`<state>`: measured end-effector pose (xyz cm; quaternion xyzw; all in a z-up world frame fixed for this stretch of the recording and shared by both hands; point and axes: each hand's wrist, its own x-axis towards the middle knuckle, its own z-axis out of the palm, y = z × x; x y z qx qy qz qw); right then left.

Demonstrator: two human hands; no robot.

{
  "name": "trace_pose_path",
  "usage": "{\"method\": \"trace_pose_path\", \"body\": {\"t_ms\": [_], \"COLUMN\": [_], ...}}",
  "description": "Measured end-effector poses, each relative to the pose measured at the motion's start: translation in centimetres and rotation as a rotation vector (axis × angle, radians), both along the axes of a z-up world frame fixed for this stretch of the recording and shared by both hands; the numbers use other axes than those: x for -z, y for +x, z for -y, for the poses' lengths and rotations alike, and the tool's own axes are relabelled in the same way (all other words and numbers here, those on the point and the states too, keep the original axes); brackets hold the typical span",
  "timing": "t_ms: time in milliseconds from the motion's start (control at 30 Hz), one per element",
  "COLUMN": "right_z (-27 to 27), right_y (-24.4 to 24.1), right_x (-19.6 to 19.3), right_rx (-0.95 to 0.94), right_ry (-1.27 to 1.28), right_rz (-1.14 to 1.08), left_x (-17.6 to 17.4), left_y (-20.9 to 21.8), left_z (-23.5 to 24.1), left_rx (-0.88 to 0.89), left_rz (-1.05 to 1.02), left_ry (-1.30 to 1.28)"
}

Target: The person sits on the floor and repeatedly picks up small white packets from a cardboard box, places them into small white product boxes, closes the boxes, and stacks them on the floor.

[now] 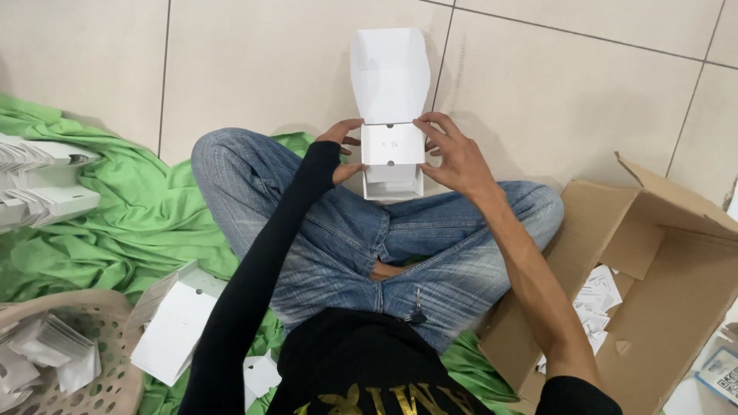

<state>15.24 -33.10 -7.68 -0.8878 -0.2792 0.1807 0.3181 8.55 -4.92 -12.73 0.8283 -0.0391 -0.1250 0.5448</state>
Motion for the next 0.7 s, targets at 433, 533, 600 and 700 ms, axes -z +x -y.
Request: {"method": "trace_pose_path", "body": {"t_ms": [433,533,600,700], "right_z": [-0.8,-0.6,-0.4,-0.7], "right_y": [-1.0,-1.3,-1.4,-0.6], "right_x": [1.7,3.2,2.0,1.9], "right_rx": [0.001,0.005,0.094,0.39], "right_ry": [-0.121,-0.107,0.197,0.238], "right_rz": [0.021,0.062,-0.103,-0.387], "left_x": [0.9,2.8,3.2,2.9], "left_y": [-0.2,-0.4,-0.3,0.4], "left_z": [-0.3,0.6,0.7,1.3], "left_rx": [0.054,-0.014,-0.048,-0.221], "left_rz": [0.103,0.17,-0.102,-0.292], "left_ry": [0.062,0.298,0.08,0.045]}}
